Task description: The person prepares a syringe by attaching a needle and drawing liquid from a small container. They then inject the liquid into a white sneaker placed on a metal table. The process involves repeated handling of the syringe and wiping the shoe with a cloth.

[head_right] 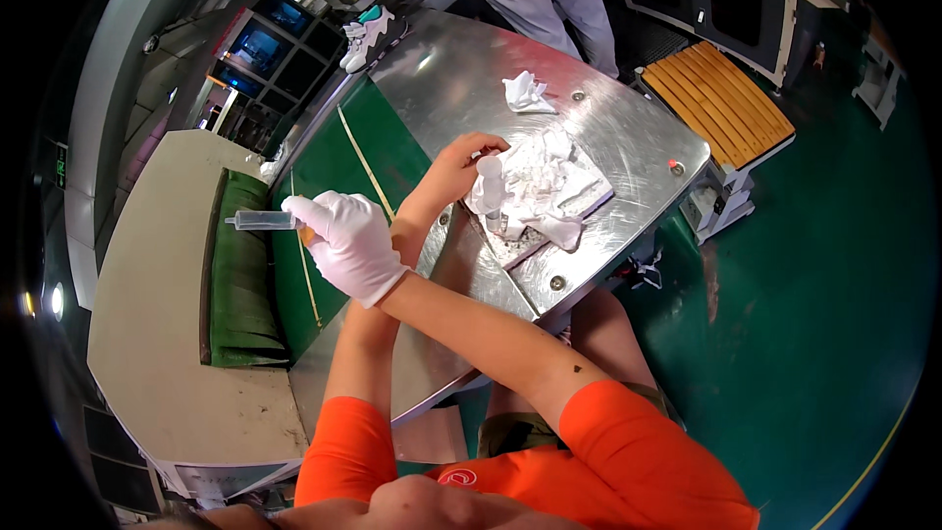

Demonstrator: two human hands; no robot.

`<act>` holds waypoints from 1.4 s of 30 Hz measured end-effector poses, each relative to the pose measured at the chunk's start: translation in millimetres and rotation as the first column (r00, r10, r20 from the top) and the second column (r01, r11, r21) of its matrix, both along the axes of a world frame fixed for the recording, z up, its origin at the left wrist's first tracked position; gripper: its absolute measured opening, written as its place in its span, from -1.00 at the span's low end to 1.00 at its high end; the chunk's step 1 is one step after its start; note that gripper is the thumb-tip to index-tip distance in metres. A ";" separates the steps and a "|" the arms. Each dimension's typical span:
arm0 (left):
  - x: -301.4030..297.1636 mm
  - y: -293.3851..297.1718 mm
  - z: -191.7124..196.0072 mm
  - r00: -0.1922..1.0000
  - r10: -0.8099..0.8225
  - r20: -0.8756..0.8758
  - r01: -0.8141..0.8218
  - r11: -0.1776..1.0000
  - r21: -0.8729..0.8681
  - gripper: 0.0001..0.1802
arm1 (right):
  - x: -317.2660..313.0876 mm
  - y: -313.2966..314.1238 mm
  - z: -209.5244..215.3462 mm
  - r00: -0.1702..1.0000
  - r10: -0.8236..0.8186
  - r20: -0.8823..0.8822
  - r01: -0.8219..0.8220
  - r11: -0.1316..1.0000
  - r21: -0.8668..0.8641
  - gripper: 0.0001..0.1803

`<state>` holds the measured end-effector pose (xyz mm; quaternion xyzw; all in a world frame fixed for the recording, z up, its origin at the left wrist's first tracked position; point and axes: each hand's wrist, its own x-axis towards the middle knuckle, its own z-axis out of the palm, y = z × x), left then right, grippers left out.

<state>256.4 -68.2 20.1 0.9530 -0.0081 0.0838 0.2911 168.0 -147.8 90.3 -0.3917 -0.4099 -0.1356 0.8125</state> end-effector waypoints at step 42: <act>10.8 -9.2 3.3 0.970 -0.146 0.194 0.035 0.873 0.486 -0.85 | 0.4 8.8 -8.5 0.999 0.037 -0.017 -0.039 0.995 -0.093 -0.52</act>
